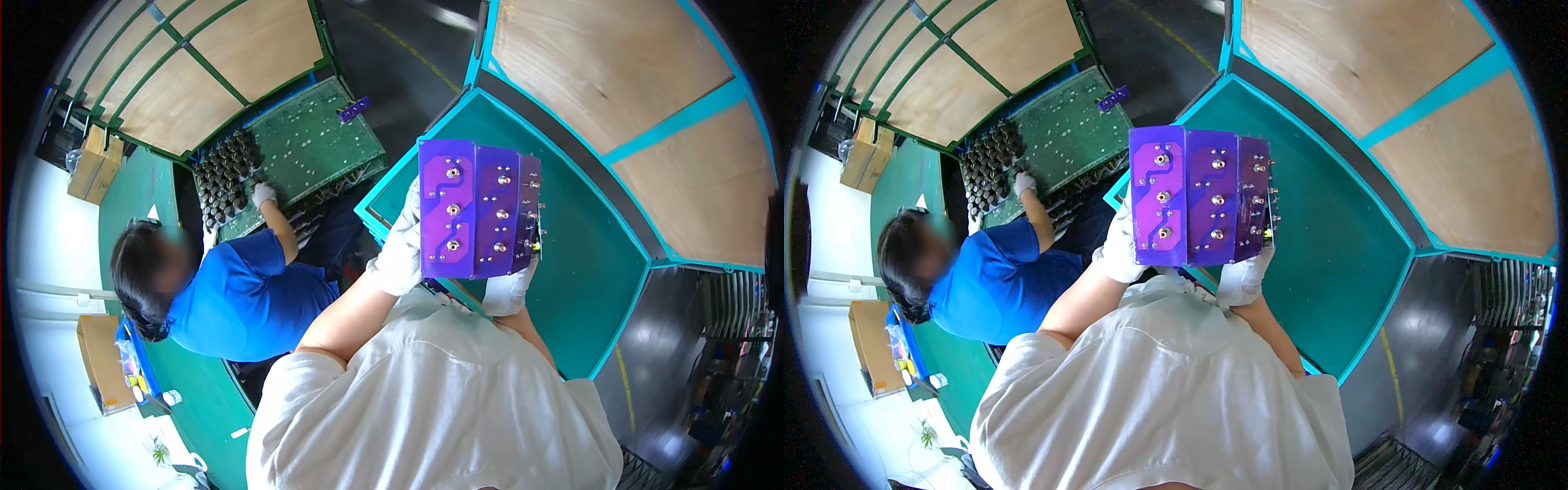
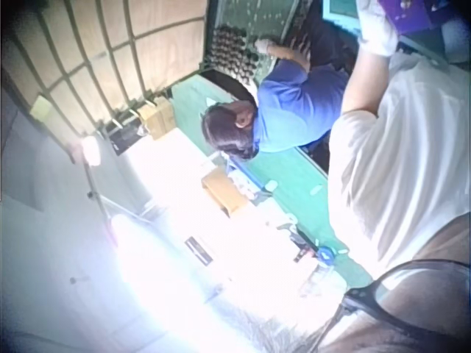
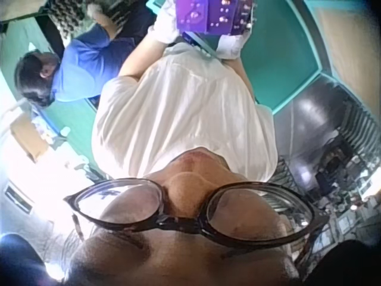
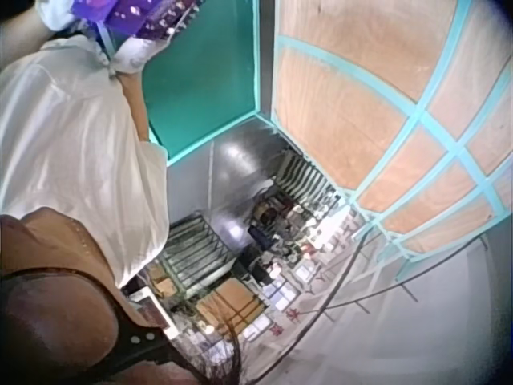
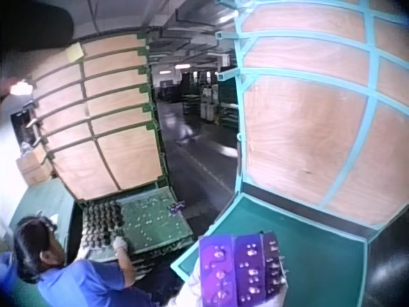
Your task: The person repeatedly picks up purple circuit boards from a green tray and stacks them in a neat pile. Another person in a blue shirt works nearby with small cylindrical components. The camera wearer continues stacking the boards throughout the clip.
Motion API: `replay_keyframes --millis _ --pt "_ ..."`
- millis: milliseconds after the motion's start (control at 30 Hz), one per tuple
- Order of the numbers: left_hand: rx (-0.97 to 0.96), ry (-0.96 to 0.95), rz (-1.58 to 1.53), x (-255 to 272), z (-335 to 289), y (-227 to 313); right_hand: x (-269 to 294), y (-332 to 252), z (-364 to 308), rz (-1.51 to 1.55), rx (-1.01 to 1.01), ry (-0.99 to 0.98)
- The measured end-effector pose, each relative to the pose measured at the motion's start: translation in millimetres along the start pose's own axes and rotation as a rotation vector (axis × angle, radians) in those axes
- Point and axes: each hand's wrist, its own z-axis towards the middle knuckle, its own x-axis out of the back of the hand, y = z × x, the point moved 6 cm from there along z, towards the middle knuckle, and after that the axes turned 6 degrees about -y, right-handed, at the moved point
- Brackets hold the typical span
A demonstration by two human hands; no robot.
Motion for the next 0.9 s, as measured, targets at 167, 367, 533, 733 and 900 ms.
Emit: replay_keyframes --millis 167,367,533,733,900 --pt "-0.043 0.008 -0.058 21.6 -7.0 -11.2 -8.9 -9.4 1.6 0.034 0.046 0.049" --pt "0.033 -0.005 -0.133 36.6 -7.6 -17.4 -6.1 -27.0 -0.6 -0.429 0.409 -0.021" --pt "0.073 -0.131 -0.261 39.8 -5.9 -26.7 -1.5 -34.0 2.4 -0.514 0.455 -0.021" --pt "0.028 -0.158 0.209 37.4 2.6 -22.5 4.4 -38.8 8.4 -0.503 0.444 0.107" --pt "-0.005 -0.188 0.272 47.2 7.9 -20.0 -10.1 -46.8 12.3 -0.494 0.462 0.073"
